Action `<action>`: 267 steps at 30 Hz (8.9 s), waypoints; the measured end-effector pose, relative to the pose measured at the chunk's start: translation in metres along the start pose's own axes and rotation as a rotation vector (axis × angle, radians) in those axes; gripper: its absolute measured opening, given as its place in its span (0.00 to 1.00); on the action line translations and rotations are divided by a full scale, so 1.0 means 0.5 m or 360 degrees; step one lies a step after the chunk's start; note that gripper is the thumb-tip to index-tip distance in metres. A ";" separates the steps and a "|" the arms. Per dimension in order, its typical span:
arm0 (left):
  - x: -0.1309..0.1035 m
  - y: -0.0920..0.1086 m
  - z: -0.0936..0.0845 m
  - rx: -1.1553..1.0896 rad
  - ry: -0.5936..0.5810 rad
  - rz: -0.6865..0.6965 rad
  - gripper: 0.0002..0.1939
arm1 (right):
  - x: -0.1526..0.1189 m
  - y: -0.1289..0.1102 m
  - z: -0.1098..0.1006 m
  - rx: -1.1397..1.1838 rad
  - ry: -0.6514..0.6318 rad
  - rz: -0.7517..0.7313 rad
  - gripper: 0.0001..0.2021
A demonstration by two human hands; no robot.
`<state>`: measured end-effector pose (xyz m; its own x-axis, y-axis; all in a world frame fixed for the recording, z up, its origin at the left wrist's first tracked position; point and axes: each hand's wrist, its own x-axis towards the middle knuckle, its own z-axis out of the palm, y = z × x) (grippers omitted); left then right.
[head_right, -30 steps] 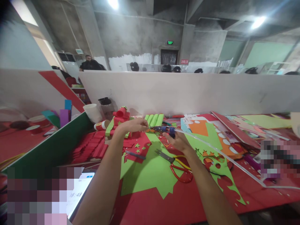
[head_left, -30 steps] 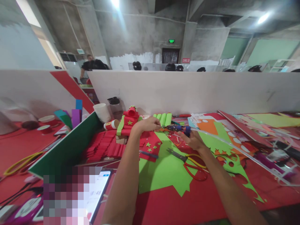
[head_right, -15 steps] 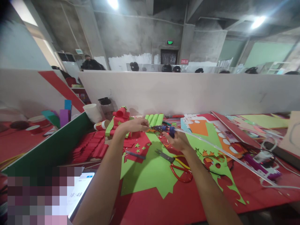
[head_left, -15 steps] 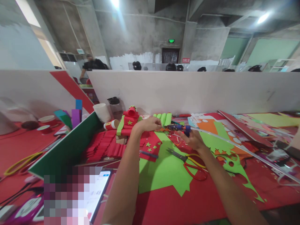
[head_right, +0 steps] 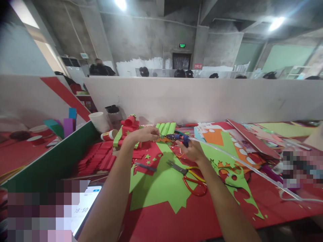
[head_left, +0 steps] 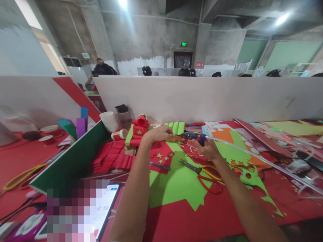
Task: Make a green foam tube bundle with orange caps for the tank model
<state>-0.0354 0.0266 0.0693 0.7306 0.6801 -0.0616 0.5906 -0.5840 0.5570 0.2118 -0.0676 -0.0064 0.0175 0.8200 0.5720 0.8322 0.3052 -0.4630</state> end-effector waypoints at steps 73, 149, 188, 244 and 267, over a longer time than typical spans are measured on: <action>0.001 0.007 0.000 -0.0008 -0.0030 -0.0187 0.07 | 0.010 0.036 0.003 0.1138 -0.0151 0.0303 0.21; 0.015 -0.021 0.008 0.0008 0.0005 -0.0311 0.07 | 0.017 0.041 -0.006 0.1315 -0.0029 0.0329 0.23; 0.007 0.038 0.010 0.0218 -0.0007 -0.0179 0.07 | 0.004 -0.006 -0.004 0.0041 0.0082 -0.0072 0.19; 0.012 0.032 0.017 0.0023 0.0192 -0.0332 0.06 | 0.005 -0.020 -0.023 0.0208 -0.0026 -0.0253 0.15; 0.011 0.039 0.017 0.0070 0.0188 -0.0276 0.06 | 0.004 -0.005 -0.015 0.0082 0.0075 -0.0145 0.17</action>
<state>-0.0170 0.0153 0.0727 0.5730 0.8177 -0.0542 0.7200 -0.4707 0.5099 0.2138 -0.0704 0.0007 -0.0302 0.7645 0.6440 0.8019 0.4031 -0.4409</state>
